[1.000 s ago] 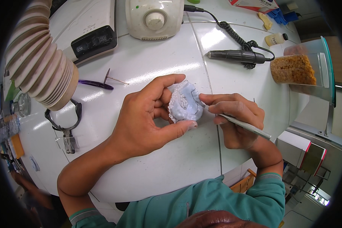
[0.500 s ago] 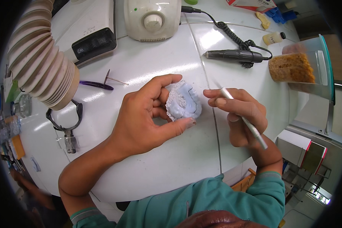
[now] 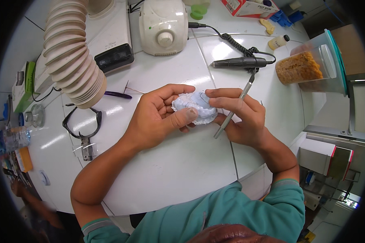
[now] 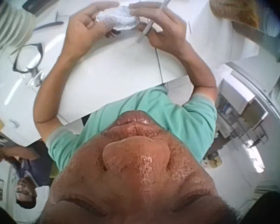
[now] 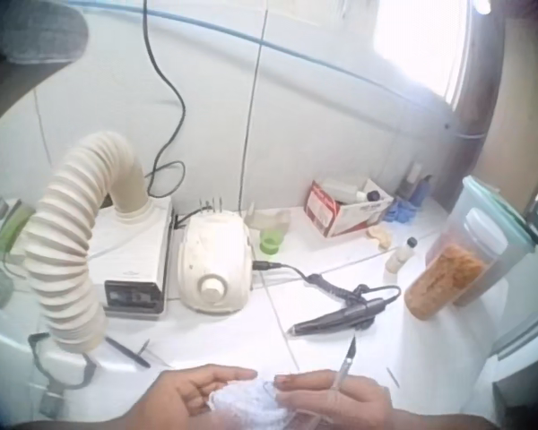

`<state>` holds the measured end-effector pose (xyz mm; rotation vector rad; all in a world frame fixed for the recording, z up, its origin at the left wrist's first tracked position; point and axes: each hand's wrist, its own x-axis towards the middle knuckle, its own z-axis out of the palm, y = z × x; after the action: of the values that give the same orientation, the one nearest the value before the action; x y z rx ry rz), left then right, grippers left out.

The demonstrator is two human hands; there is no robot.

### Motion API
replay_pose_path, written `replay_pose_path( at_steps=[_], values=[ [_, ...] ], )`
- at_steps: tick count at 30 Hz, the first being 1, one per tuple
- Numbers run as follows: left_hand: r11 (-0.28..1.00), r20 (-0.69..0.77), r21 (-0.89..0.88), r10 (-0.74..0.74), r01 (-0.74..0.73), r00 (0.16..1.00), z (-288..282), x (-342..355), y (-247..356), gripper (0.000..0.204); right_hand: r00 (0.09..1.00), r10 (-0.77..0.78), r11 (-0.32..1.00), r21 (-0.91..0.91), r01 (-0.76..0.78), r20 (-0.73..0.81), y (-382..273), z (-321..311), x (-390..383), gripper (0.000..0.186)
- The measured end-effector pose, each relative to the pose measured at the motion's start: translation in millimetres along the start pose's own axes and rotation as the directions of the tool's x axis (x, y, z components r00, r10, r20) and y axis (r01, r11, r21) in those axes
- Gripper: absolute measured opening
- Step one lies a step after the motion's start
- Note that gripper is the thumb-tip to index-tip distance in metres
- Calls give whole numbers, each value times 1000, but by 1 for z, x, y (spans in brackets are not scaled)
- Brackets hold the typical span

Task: The person uses a rotary tool with a sanding bit to refine the edges of a dental mold and a small dental component, periodically fitting them together.

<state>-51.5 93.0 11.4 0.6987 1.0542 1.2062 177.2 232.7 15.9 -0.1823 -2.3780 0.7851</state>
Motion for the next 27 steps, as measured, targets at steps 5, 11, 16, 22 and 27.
replay_pose_path(
  at_steps=[5, 11, 16, 22, 27],
  values=[
    [967, 36, 195, 159, -163, 987, 6, -2, -13, 73, 943, 333, 918, 223, -328, 18, -8, -11, -3, 23],
    [937, 57, 235, 253, -259, 966, 10, 1, -16, 72, 903, 421, 804, 424, -416, 88, -2, -10, -3, 28],
    [976, 92, 116, 172, -182, 981, 5, -1, -11, 75, 873, 459, 763, 429, -483, 166, 2, -4, -8, 28],
    [976, 129, 165, 119, -140, 984, 2, 0, -12, 64, 868, 462, 809, 315, -496, 181, -2, -10, -6, 38],
    [964, -4, 65, 259, -258, 966, 1, -2, -14, 57, 993, 107, 914, 397, -81, -46, 9, -39, 2, 65]
  ],
)
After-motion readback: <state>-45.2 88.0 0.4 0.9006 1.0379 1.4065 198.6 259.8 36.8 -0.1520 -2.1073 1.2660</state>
